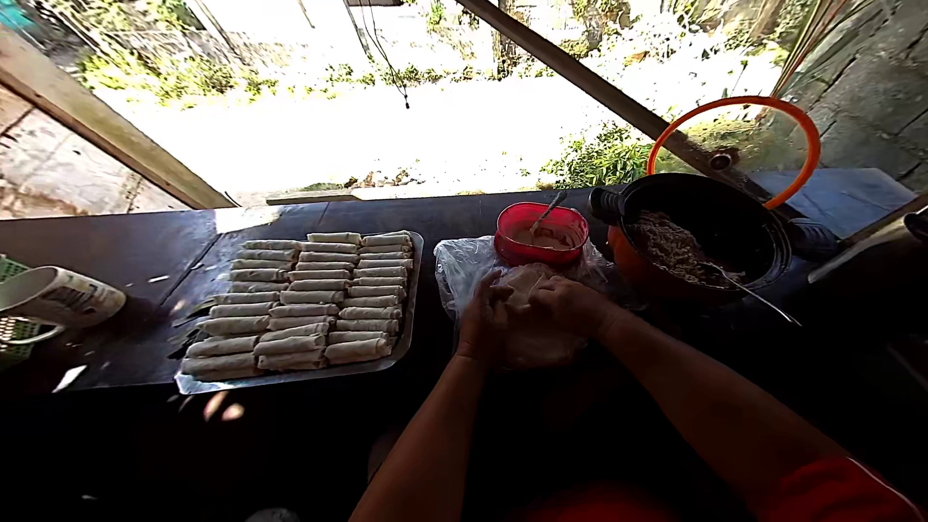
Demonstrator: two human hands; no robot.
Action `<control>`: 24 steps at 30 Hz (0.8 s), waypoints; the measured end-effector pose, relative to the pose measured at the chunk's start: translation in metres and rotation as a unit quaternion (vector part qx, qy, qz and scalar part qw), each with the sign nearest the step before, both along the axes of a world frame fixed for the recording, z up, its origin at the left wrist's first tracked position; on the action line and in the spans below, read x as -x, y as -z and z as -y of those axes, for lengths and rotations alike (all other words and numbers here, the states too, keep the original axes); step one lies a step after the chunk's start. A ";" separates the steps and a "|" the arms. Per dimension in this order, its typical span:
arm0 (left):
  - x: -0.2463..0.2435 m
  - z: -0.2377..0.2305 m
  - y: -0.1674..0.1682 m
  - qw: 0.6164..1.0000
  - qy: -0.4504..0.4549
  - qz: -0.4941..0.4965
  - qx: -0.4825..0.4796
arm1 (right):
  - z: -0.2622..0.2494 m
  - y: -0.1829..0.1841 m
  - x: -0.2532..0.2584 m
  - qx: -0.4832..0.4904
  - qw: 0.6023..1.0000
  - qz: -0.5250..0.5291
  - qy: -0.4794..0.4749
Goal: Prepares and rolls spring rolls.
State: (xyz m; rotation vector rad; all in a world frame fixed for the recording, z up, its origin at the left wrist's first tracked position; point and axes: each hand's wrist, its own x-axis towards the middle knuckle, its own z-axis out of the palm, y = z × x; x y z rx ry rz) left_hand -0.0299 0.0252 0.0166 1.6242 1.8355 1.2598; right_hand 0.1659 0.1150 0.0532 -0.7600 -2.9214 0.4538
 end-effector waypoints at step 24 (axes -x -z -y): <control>-0.018 0.029 0.004 0.975 0.193 -0.109 -0.011 | 0.037 0.005 -0.033 0.052 0.997 -0.048 0.026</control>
